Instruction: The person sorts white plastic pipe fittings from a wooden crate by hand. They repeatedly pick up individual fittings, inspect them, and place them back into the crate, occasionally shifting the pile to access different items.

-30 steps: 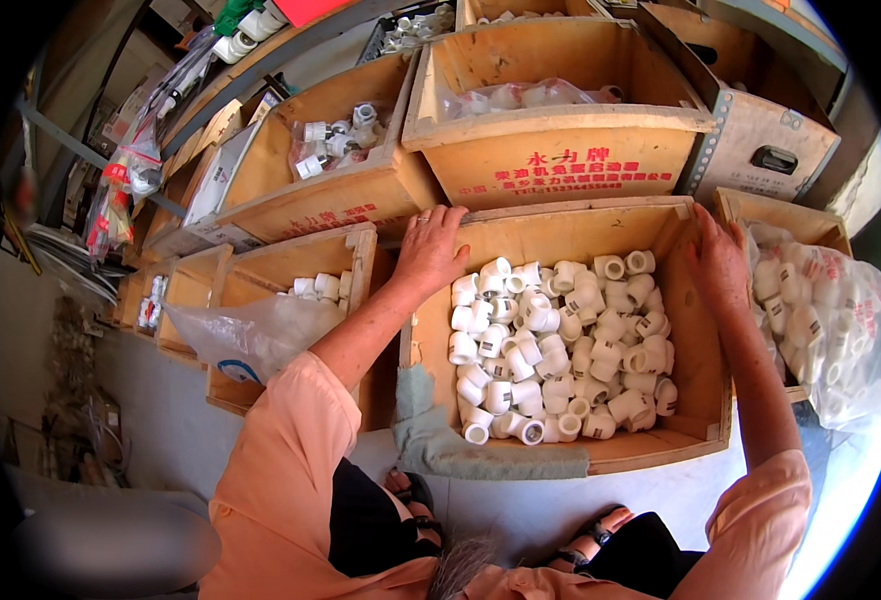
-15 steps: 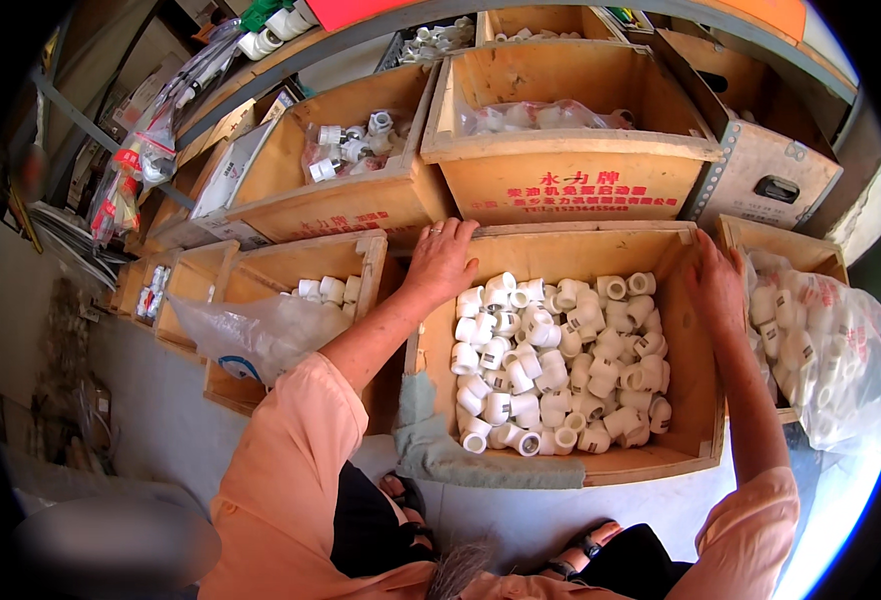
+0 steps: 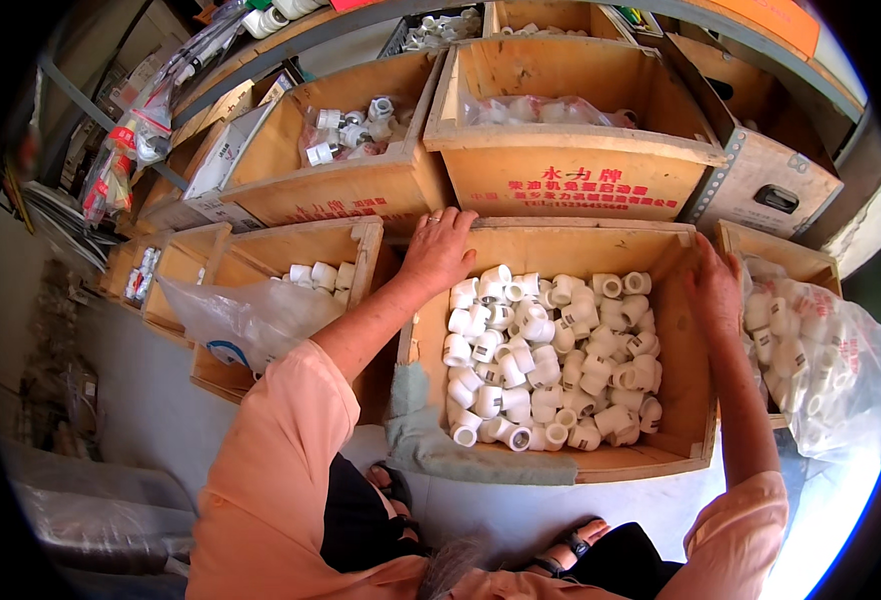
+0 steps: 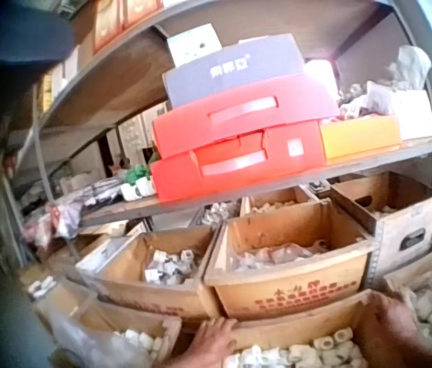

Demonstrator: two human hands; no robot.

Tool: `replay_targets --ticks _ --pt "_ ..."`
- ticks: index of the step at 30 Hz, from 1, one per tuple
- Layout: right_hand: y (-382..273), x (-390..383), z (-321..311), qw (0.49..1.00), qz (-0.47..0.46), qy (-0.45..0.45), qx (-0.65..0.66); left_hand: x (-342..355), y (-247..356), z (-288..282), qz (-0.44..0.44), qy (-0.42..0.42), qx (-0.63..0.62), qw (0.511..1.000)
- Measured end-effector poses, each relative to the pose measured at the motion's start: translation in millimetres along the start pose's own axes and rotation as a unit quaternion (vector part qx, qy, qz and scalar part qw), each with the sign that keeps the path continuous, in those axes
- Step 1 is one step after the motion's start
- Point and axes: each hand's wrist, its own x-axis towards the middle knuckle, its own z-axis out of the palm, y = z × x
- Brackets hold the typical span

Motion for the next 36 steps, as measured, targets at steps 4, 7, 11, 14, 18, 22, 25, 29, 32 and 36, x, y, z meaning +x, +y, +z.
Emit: replay_targets --ticks 4,7,11,14,18,22,25,29,32,36 --pt "-0.7 0.2 -1.1 1.000 -0.003 0.000 0.008 0.5 -1.4 -0.7 0.003 0.001 -0.001 1.000" --pt "-4.4 0.7 -0.4 1.000 0.000 -0.006 0.005 -2.2 -2.2 -2.3 -0.001 -0.006 -0.003 1.000" --pt "-0.9 0.8 -5.0 1.000 0.006 -0.012 0.002 0.6 1.0 -0.7 0.013 0.016 -0.007 1.000" --pt "-1.0 0.6 -0.5 1.000 -0.002 -0.004 0.004 -0.9 -0.6 -2.3 0.002 -0.009 -0.012 1.000" --pt "-14.3 0.7 -11.1 0.999 0.023 -0.038 0.013 -3.6 -1.8 -4.2 -0.002 -0.011 -0.012 1.000" --pt "-2.6 -4.5 -6.1 1.000 -0.020 0.013 0.012 0.4 1.2 -1.4 -0.002 -0.005 -0.009 1.000" --pt "7.7 -3.7 4.9 0.997 -0.050 0.056 0.000 2.5 -2.3 3.3 0.013 0.015 0.010 1.000" --pt "0.7 -2.8 0.2 0.998 -0.041 0.039 0.011 1.3 -0.9 4.0 0.012 -0.018 0.034 0.999" --pt "1.0 -1.0 0.1 0.998 -0.035 0.042 0.020 1.9 0.2 4.9 0.085 0.034 0.058 0.994" --pt "1.9 1.0 1.3 1.000 0.000 0.019 0.004 0.5 25.6 -4.3 0.168 0.038 0.063 0.983"
